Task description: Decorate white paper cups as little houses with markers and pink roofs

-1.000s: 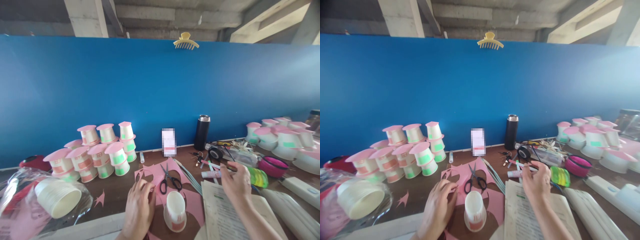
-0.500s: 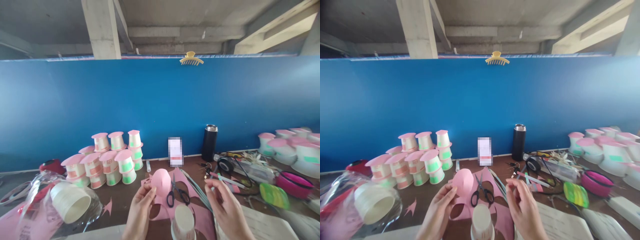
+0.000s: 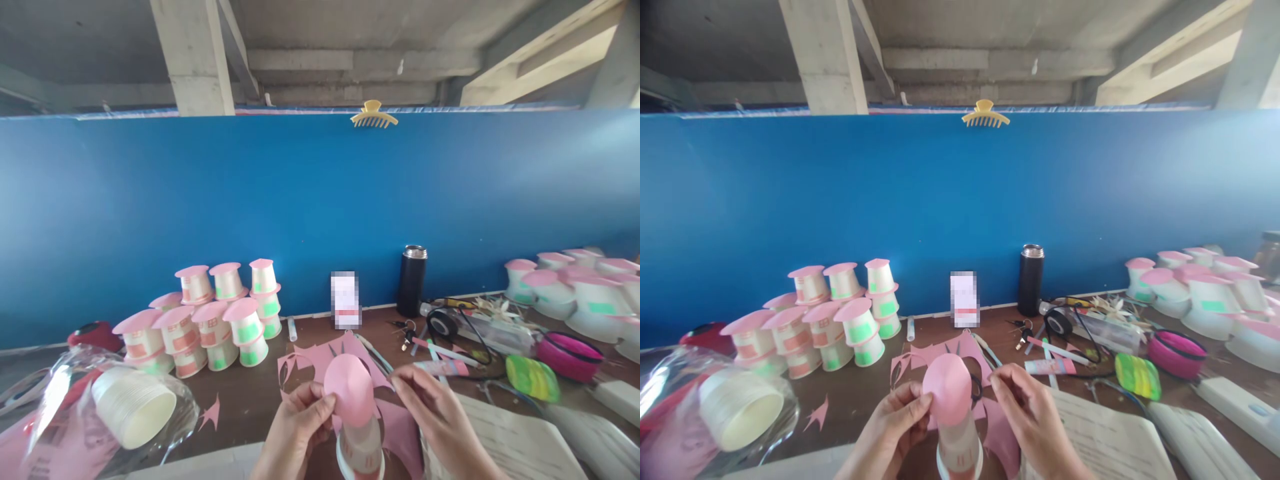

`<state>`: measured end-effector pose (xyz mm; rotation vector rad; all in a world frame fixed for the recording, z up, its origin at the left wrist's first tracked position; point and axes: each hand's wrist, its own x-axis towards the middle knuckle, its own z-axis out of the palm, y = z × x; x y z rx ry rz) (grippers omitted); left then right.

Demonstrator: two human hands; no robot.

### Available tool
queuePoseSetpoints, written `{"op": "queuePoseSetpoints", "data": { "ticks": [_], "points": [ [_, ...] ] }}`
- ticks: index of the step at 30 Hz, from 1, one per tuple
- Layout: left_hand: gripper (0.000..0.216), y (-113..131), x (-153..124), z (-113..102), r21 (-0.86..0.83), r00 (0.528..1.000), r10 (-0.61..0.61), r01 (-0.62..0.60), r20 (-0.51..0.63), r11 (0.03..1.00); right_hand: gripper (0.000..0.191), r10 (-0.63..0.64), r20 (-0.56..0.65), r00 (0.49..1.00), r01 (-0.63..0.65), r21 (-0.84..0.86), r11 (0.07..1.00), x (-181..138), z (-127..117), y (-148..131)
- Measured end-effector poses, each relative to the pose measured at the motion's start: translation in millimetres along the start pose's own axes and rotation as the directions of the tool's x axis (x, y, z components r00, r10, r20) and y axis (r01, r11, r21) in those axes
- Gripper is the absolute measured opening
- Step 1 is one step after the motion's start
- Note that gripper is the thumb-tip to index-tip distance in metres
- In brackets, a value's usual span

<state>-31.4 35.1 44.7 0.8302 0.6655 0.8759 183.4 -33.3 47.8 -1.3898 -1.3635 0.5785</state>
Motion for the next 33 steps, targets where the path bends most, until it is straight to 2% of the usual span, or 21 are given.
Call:
{"op": "queuePoseSetpoints", "data": {
  "ticks": [4, 8, 12, 15, 18, 22, 26, 30, 33],
  "points": [
    [0.036, 0, 0, 3, -0.077, 1.000, 0.016, -0.017, -0.018, 0.997, 0.033, 0.056, 0.044, 0.997, -0.062, 0.142, 0.988, -3, 0, -21],
    [0.034, 0, -4, 9, -0.144, 0.999, 0.033, -0.033, -0.003, 0.989, 0.037, 0.096, 0.179, 0.979, -0.143, 0.270, 0.952, -6, 0, -41],
    [0.031, -2, -8, 13, -0.132, 0.999, 0.054, -0.052, 0.009, 0.990, 0.042, 0.068, 0.353, 0.933, -0.246, 0.488, 0.838, -10, 10, -48],
    [0.029, -3, -11, 16, -0.135, 0.999, 0.050, -0.047, 0.018, 0.990, 0.046, 0.001, 0.407, 0.913, -0.265, 0.594, 0.760, -12, 21, -45],
    [0.029, -3, -13, 18, -0.127, 0.998, 0.059, -0.055, 0.022, 0.990, 0.046, -0.036, 0.397, 0.917, -0.238, 0.618, 0.749, -13, 27, -40],
    [0.028, -4, -13, 19, -0.112, 0.996, 0.075, -0.069, 0.045, 0.991, 0.041, 0.001, 0.322, 0.947, -0.194, 0.568, 0.800, -13, 27, -36],
    [0.027, -9, -11, 19, -0.074, 0.994, 0.084, -0.078, 0.071, 0.994, 0.034, 0.036, 0.290, 0.956, -0.198, 0.553, 0.809, -12, 27, -36],
    [0.029, -12, -11, 20, -0.076, 0.990, 0.104, -0.097, 0.090, 0.992, 0.038, 0.046, 0.247, 0.968, -0.172, 0.517, 0.838, -13, 28, -42],
    [0.031, -8, -12, 20, -0.062, 0.994, 0.094, -0.091, 0.053, 0.994, 0.041, 0.096, 0.228, 0.969, -0.197, 0.479, 0.856, -15, 24, -47]
  ]
}}
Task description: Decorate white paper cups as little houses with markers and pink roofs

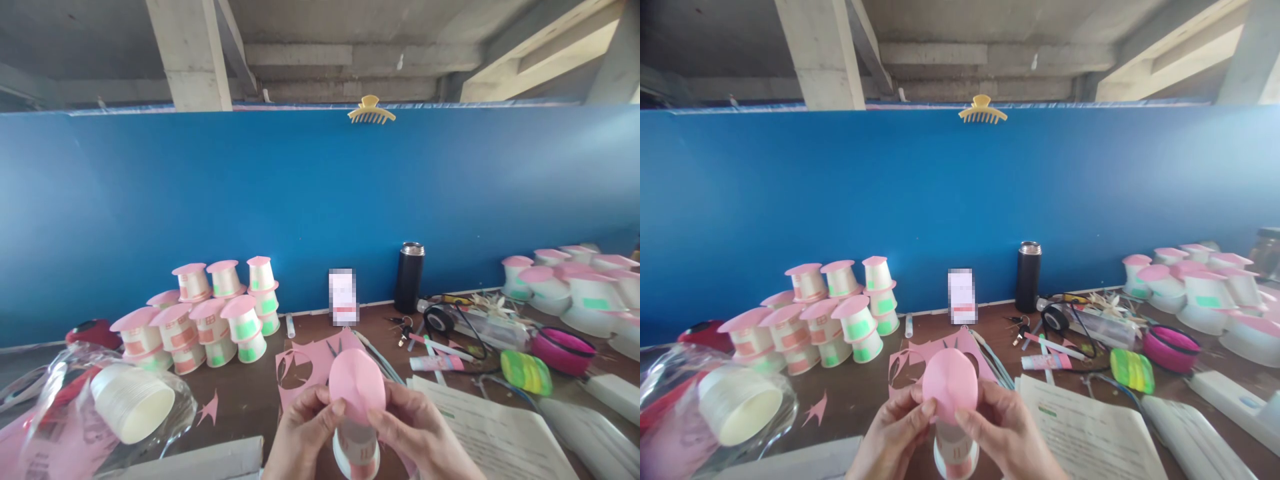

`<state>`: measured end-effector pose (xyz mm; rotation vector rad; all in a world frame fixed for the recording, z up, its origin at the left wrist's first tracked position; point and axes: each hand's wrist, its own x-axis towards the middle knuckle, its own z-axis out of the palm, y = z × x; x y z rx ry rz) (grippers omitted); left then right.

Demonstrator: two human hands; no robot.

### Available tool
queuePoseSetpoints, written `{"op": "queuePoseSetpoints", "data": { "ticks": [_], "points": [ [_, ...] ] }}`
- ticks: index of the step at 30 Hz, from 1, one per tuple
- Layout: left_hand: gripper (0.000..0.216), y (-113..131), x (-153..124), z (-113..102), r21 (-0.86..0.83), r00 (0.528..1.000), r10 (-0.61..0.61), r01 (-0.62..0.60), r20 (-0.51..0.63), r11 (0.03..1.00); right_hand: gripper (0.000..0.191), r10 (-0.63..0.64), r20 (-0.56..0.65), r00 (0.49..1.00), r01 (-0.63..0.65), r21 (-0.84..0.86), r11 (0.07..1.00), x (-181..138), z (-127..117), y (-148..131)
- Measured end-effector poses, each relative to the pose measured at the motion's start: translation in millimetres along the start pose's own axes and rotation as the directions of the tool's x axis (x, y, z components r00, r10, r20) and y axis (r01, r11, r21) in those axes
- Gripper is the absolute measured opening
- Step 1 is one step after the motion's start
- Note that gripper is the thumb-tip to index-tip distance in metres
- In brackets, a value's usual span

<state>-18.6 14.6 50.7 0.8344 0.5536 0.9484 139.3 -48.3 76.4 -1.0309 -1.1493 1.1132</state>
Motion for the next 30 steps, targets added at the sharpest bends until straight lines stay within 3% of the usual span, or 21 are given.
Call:
{"op": "queuePoseSetpoints", "data": {
  "ticks": [8, 14, 20, 30],
  "points": [
    [0.039, 10, -1, -6, 0.093, 0.992, -0.080, 0.089, -0.093, 0.992, 0.040, 0.017, -0.337, 0.941, -0.069, -0.144, 0.987, 2, -24, 7],
    [0.040, 14, -2, -9, 0.240, 0.981, -0.183, 0.194, -0.067, 0.951, 0.034, -0.064, -0.298, 0.952, -0.020, -0.271, 0.962, 6, -25, 12],
    [0.043, 19, 0, -13, 0.210, 0.954, -0.271, 0.294, -0.131, 0.932, 0.033, -0.121, -0.285, 0.951, 0.021, -0.330, 0.944, 6, -21, 5],
    [0.041, 16, 2, -18, 0.258, 0.937, -0.331, 0.349, -0.110, 0.901, 0.028, -0.150, -0.241, 0.959, 0.052, -0.369, 0.928, 4, -24, 8]
  ]
}}
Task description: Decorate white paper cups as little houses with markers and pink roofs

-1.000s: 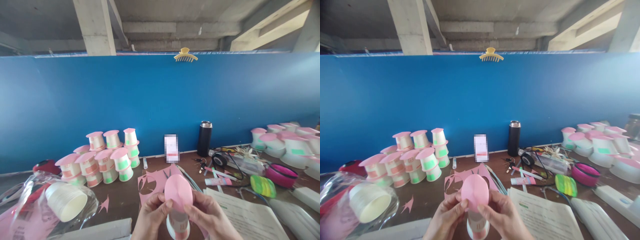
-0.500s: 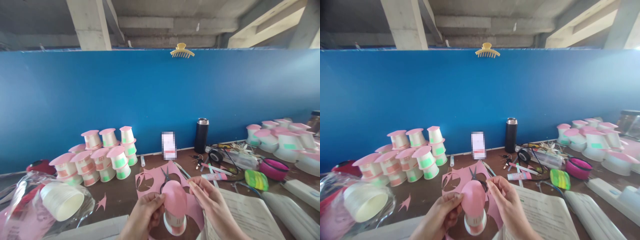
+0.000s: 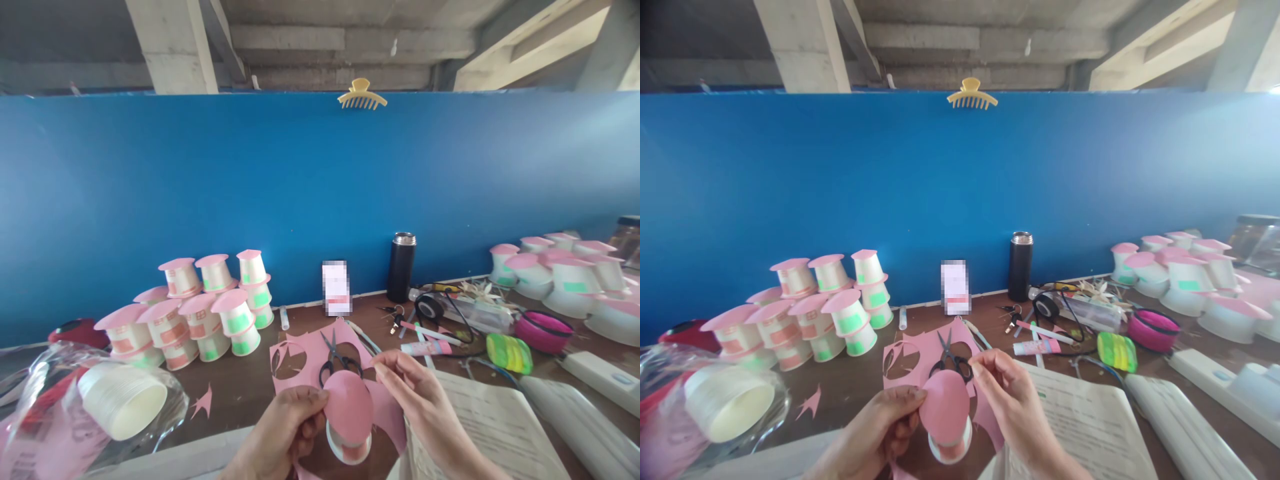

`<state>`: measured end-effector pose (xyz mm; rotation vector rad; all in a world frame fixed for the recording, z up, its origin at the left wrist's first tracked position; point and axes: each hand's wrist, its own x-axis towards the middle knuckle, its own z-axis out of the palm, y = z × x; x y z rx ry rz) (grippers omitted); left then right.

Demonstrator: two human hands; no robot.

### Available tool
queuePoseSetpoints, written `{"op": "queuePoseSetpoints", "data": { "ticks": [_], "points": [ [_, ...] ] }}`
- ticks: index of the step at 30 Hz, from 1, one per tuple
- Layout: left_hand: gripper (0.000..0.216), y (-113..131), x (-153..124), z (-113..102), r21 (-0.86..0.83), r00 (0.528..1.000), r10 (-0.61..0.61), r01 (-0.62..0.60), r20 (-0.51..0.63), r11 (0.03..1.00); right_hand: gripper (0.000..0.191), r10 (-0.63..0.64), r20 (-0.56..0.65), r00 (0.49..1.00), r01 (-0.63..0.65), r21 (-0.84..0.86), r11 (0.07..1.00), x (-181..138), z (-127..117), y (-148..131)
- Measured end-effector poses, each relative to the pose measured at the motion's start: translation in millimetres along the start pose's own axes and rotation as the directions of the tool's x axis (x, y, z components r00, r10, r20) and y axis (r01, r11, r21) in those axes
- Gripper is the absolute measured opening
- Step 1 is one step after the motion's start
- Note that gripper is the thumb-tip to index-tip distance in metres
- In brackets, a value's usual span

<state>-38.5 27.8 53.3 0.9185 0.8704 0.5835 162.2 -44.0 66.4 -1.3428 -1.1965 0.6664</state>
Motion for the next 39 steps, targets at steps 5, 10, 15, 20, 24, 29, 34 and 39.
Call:
{"op": "queuePoseSetpoints", "data": {
  "ticks": [5, 10, 15, 20, 24, 29, 34, 39],
  "points": [
    [0.045, 3, 0, 1, 0.043, 1.000, 0.007, -0.008, 0.025, 0.999, 0.029, -0.008, 0.056, 0.998, 0.009, -0.023, 1.000, -2, 0, -3],
    [0.048, 1, 2, -3, 0.087, 0.996, 0.061, -0.066, 0.064, 0.994, 0.030, -0.015, 0.077, 0.997, 0.019, -0.047, 0.999, -3, 1, -8],
    [0.048, 2, 5, -6, 0.111, 0.986, 0.163, -0.167, 0.044, 0.980, 0.033, 0.021, 0.046, 0.999, -0.019, -0.041, 0.999, -2, 3, -10],
    [0.045, 6, 3, -4, 0.158, 0.968, 0.231, -0.245, 0.102, 0.957, 0.037, 0.068, 0.079, 0.995, -0.072, 0.042, 0.997, -4, 6, -9],
    [0.045, 8, -3, 1, 0.284, 0.960, 0.261, -0.279, 0.101, 0.918, 0.043, 0.142, 0.133, 0.981, -0.159, 0.125, 0.979, -6, 10, -8],
    [0.045, 10, -8, 7, 0.237, 0.964, 0.250, -0.264, 0.086, 0.935, 0.040, 0.150, 0.118, 0.982, -0.173, 0.217, 0.961, -6, 10, -7],
    [0.041, 14, -14, 11, 0.217, 0.974, 0.197, -0.217, 0.108, 0.952, 0.040, 0.151, 0.102, 0.983, -0.174, 0.271, 0.947, -5, 8, -2],
    [0.035, 14, -15, 8, 0.177, 0.980, 0.181, -0.194, 0.085, 0.965, 0.037, 0.128, 0.095, 0.987, -0.148, 0.242, 0.959, -5, 7, 0]
  ]
}}
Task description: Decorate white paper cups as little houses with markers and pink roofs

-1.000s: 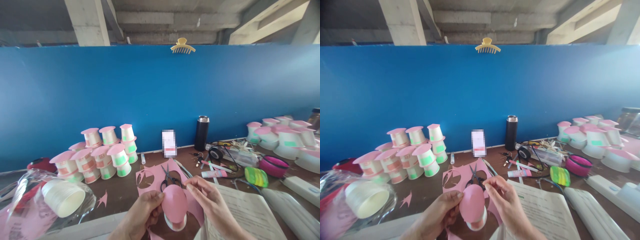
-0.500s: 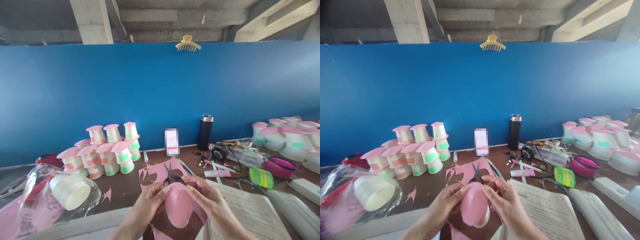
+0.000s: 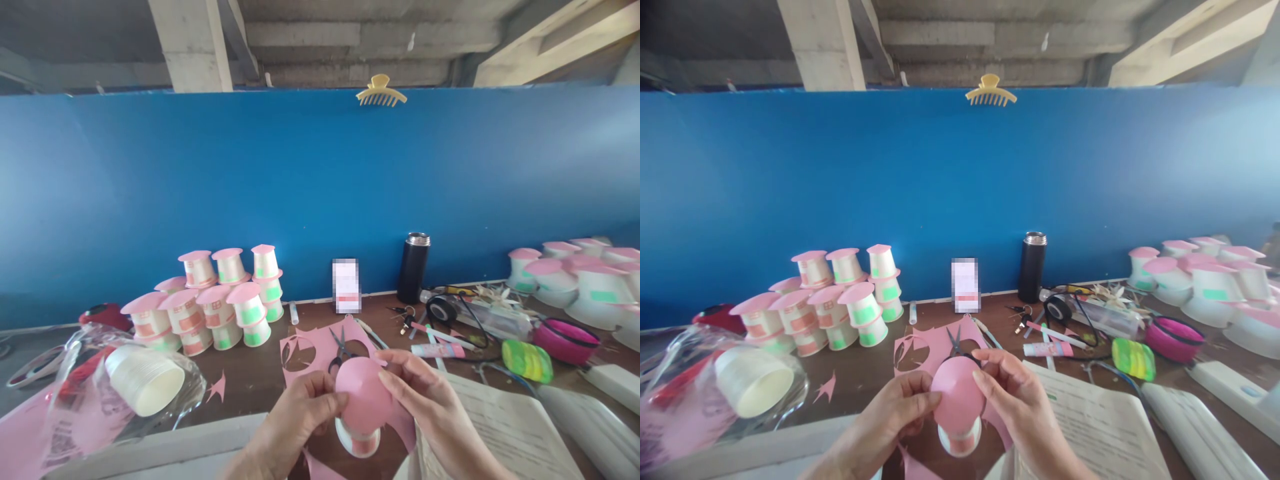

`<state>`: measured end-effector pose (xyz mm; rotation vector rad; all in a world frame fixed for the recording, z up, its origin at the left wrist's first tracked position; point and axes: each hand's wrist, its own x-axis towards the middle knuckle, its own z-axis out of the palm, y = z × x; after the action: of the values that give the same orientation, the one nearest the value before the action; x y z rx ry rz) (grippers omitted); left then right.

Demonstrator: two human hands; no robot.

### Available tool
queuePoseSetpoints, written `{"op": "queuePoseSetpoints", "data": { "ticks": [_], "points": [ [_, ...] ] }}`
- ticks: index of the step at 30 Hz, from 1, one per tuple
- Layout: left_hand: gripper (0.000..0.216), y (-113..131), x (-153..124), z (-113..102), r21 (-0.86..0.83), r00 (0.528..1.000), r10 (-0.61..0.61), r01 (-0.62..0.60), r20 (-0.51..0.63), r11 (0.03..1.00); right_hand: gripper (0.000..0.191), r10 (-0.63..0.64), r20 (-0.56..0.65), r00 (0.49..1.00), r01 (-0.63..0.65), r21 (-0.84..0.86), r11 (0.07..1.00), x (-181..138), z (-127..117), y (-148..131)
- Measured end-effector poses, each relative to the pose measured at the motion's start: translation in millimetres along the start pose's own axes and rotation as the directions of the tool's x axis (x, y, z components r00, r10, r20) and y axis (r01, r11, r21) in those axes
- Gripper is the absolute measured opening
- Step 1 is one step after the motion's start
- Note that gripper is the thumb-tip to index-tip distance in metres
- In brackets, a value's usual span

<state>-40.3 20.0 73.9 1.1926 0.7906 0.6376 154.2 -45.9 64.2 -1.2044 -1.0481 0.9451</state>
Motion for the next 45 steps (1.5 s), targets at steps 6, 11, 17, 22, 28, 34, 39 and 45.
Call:
{"op": "queuePoseSetpoints", "data": {
  "ticks": [6, 11, 17, 22, 28, 34, 39, 45],
  "points": [
    [0.036, -7, 5, -3, -0.204, 0.999, -0.017, 0.009, -0.035, 0.979, 0.034, 0.039, 0.113, 0.993, -0.028, -0.090, 0.996, -2, 2, -3],
    [0.039, -12, 8, -3, -0.191, 0.998, -0.010, -0.002, -0.065, 0.982, 0.034, 0.022, 0.139, 0.990, 0.003, -0.177, 0.984, -2, 1, -3],
    [0.041, -12, 8, -2, -0.143, 0.995, -0.008, -0.006, -0.097, 0.990, 0.036, 0.027, 0.155, 0.988, 0.001, -0.181, 0.983, -1, 0, -3],
    [0.039, -12, 7, -2, -0.154, 0.994, -0.011, -0.006, -0.111, 0.988, 0.039, 0.024, 0.136, 0.990, -0.001, -0.165, 0.986, -1, 1, -5],
    [0.036, -13, 9, -4, -0.224, 0.994, -0.021, -0.004, -0.111, 0.975, 0.043, -0.008, -0.008, 1.000, 0.007, -0.182, 0.983, 2, -2, -4],
    [0.036, -13, 8, -2, -0.215, 0.997, -0.024, 0.009, -0.069, 0.977, 0.044, -0.015, -0.036, 0.999, 0.005, -0.262, 0.965, 5, -3, -4],
    [0.037, -16, 10, -2, -0.180, 0.993, -0.063, 0.044, -0.098, 0.983, 0.045, -0.009, -0.064, 0.998, -0.008, -0.269, 0.963, 5, -3, -4],
    [0.041, -21, 12, -3, -0.190, 0.989, -0.105, 0.084, -0.108, 0.978, 0.038, -0.047, -0.092, 0.995, 0.018, -0.296, 0.955, 7, -5, -2]
  ]
}}
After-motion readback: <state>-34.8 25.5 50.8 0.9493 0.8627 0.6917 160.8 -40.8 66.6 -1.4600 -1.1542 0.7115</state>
